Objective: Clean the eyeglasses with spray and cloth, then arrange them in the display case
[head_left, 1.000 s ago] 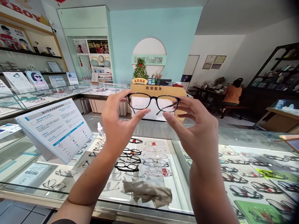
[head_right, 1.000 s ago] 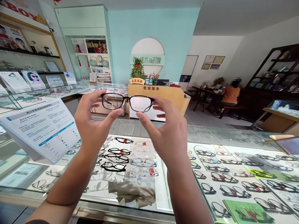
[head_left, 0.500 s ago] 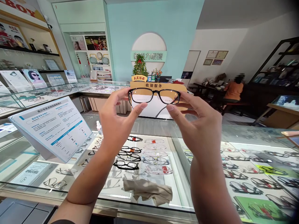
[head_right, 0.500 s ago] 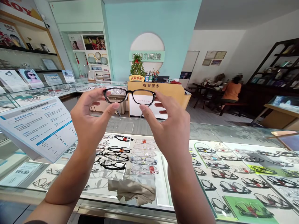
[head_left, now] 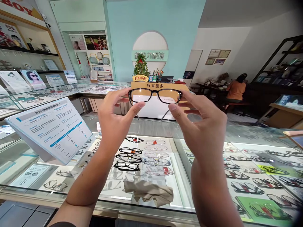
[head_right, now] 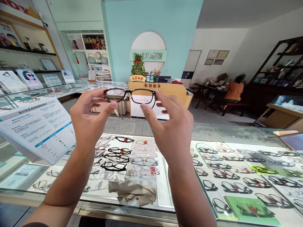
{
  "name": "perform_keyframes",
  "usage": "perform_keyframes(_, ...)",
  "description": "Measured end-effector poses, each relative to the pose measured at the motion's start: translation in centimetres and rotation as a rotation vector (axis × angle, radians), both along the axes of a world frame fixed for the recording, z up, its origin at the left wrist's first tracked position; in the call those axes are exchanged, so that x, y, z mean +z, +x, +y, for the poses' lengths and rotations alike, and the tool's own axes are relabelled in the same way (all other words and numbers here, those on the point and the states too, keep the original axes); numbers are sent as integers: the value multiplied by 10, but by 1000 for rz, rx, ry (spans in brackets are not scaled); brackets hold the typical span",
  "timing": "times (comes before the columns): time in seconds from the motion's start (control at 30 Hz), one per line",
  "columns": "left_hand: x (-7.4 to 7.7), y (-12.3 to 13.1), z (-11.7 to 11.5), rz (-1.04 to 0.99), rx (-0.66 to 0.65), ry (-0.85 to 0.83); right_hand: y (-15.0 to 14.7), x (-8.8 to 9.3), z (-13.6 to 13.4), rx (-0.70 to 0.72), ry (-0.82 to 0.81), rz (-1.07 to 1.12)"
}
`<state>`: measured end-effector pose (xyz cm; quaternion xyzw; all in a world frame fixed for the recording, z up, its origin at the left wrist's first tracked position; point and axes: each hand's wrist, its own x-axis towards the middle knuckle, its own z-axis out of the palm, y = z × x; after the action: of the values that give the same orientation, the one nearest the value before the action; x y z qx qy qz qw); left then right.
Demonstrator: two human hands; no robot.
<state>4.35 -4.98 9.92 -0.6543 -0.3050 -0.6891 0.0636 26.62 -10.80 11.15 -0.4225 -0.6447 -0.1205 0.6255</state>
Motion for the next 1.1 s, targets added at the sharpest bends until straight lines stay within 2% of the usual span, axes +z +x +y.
perform_keyframes(0.5,3,6,-1,-132,-145,-121,-4,0,-3,-15,24,20)
perform_keyframes(0.63,3,7,-3,-147,-113,-115,-3,0,-2,0,-26,31)
perform_keyframes(0.87,2,7,-2,-115,-9,-6,-4,-2,1,27,-84,14)
perform_keyframes(1.1,1,5,-1,-67,18,86,-3,-1,3,8,-135,8)
